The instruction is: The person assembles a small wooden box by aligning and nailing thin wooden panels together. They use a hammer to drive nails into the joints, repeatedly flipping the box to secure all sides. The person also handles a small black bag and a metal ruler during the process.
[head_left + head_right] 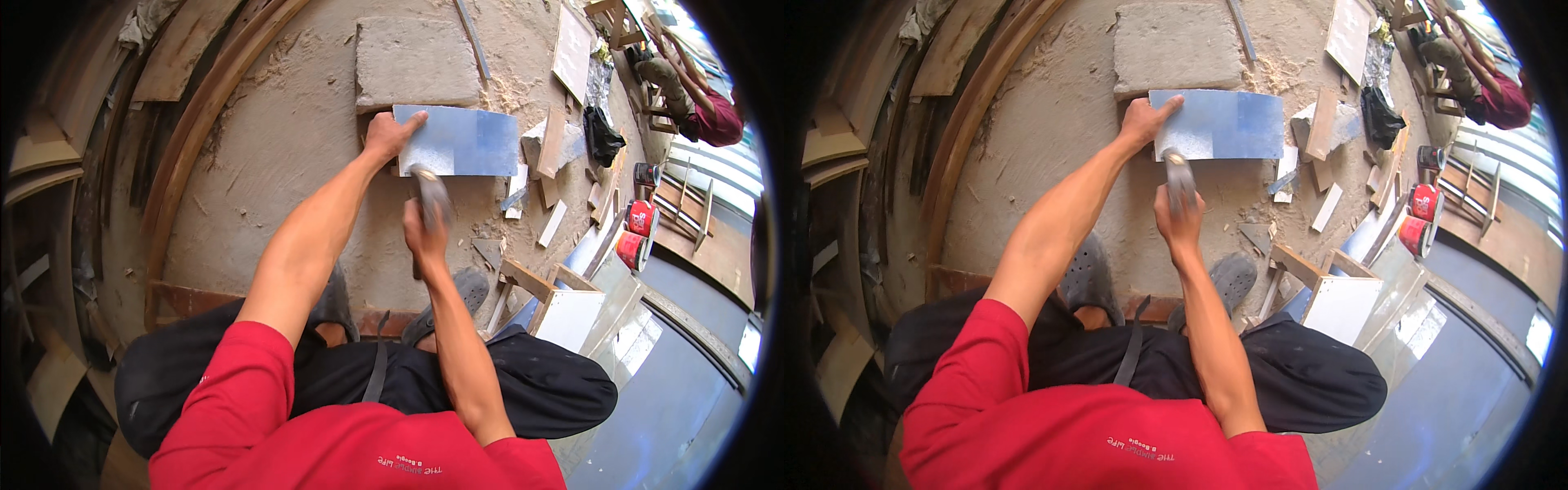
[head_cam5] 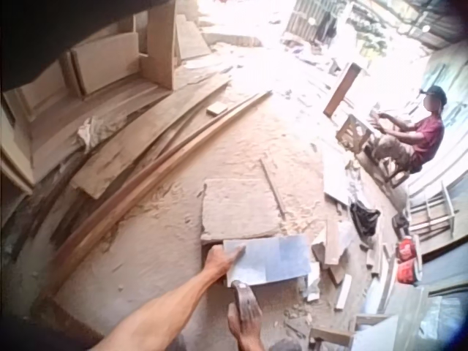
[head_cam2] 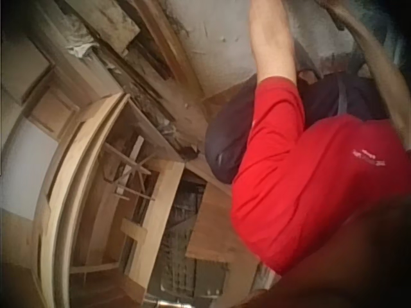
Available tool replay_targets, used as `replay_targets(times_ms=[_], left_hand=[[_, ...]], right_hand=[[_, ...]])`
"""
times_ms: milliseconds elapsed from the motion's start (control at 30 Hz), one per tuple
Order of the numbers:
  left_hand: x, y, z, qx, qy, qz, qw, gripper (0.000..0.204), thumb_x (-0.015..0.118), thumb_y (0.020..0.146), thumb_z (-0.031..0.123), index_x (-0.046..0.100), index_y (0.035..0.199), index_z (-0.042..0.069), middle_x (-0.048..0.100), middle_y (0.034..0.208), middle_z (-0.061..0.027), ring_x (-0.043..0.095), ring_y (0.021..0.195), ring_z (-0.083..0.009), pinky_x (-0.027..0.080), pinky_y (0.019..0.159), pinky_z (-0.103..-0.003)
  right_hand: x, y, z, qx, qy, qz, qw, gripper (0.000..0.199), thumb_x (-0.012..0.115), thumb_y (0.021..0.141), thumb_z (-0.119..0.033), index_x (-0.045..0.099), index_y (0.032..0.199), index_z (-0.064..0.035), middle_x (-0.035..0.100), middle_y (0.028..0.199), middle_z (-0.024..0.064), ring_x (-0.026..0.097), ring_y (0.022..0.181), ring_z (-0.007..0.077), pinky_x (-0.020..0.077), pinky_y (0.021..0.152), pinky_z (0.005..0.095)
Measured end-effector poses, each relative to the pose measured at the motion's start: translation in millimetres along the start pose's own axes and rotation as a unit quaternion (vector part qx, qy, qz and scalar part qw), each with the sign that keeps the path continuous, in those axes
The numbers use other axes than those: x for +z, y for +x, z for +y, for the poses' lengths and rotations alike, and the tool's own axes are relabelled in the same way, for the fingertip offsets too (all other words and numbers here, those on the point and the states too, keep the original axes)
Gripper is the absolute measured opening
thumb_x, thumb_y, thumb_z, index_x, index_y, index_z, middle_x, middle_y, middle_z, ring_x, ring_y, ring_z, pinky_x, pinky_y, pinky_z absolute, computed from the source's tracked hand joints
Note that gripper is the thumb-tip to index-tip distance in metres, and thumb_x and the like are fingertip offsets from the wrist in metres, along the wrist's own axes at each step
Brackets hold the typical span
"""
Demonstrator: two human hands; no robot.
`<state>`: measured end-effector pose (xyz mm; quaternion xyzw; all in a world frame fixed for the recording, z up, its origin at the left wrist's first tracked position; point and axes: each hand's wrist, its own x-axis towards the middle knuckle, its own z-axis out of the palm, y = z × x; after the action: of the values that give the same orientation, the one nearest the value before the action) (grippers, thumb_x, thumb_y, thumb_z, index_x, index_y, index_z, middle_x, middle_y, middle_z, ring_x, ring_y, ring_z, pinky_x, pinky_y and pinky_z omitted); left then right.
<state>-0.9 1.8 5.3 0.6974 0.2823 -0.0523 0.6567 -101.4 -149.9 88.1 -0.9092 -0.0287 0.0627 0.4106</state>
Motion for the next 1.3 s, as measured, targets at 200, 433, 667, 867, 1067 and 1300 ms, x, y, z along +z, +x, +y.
replay_targets(times_ms=[200, 433, 667, 867, 1067, 1300], left_hand=[[-5, 1, 3, -0.021, 0.019, 0.002, 1.000, 0.060, 0.074, 0.080, 0.056, 0.074, 0.086, -0.004, 0.072, 0.078, -0.0129, 0.068, 0.069, -0.0184, 0.052, 0.067, -0.033], [-2, 5, 0, -0.016, 0.009, 0.009, 1.000, 0.064, 0.075, 0.078, 0.057, 0.073, 0.087, -0.006, 0.073, 0.080, -0.0176, 0.070, 0.073, -0.0246, 0.053, 0.070, -0.036], [-2, 7, -1, -0.006, -0.012, 0.018, 1.000, 0.065, 0.076, 0.077, 0.057, 0.073, 0.087, -0.006, 0.073, 0.083, -0.0197, 0.072, 0.077, -0.0271, 0.054, 0.073, -0.037], [1, 1, 7, -0.020, 0.021, 0.010, 1.000, 0.065, 0.076, 0.077, 0.058, 0.073, 0.089, -0.006, 0.073, 0.085, -0.0191, 0.070, 0.078, -0.0249, 0.053, 0.073, -0.036], [4, 7, 4, -0.024, 0.049, 0.004, 0.999, 0.068, 0.073, 0.080, 0.059, 0.072, 0.097, -0.007, 0.073, 0.089, -0.0160, 0.069, 0.081, -0.0206, 0.052, 0.074, -0.035], [4, 1, 2, -0.075, 0.000, 0.053, 0.996, 0.073, 0.064, 0.090, 0.057, 0.066, 0.107, -0.013, 0.068, 0.099, -0.0169, 0.062, 0.090, -0.0219, 0.049, 0.082, -0.037]], right_hand=[[-10, 5, -10, 0.045, 0.016, -0.028, 0.998, 0.015, 0.057, 0.088, -0.012, 0.062, 0.082, 0.0014, 0.061, 0.065, 0.0199, 0.062, 0.058, 0.0320, 0.0466, 0.058, 0.0425], [-10, 15, 0, -0.017, -0.050, -0.059, 0.997, 0.016, 0.060, 0.084, -0.015, 0.062, 0.093, -0.0016, 0.062, 0.068, 0.0237, 0.064, 0.066, 0.0431, 0.0504, 0.062, 0.0477], [-5, 19, 0, -0.086, -0.066, -0.071, 0.992, 0.013, 0.060, 0.082, -0.012, 0.061, 0.092, -0.0029, 0.063, 0.070, 0.0222, 0.063, 0.064, 0.0447, 0.0499, 0.057, 0.0504], [4, 14, 13, -0.084, -0.061, -0.049, 0.993, 0.012, 0.061, 0.082, -0.013, 0.059, 0.087, -0.0022, 0.063, 0.069, 0.0208, 0.063, 0.065, 0.0447, 0.0497, 0.057, 0.0502], [-12, 11, 25, -0.063, -0.064, -0.075, 0.993, 0.015, 0.061, 0.085, -0.018, 0.062, 0.087, -0.0037, 0.063, 0.070, 0.0242, 0.063, 0.075, 0.0470, 0.0503, 0.065, 0.0508], [-77, 21, 47, -0.126, -0.329, -0.270, 0.896, 0.016, 0.067, 0.074, -0.017, 0.062, 0.088, -0.0115, 0.069, 0.075, 0.0161, 0.068, 0.074, 0.0381, 0.0534, 0.064, 0.0493]])
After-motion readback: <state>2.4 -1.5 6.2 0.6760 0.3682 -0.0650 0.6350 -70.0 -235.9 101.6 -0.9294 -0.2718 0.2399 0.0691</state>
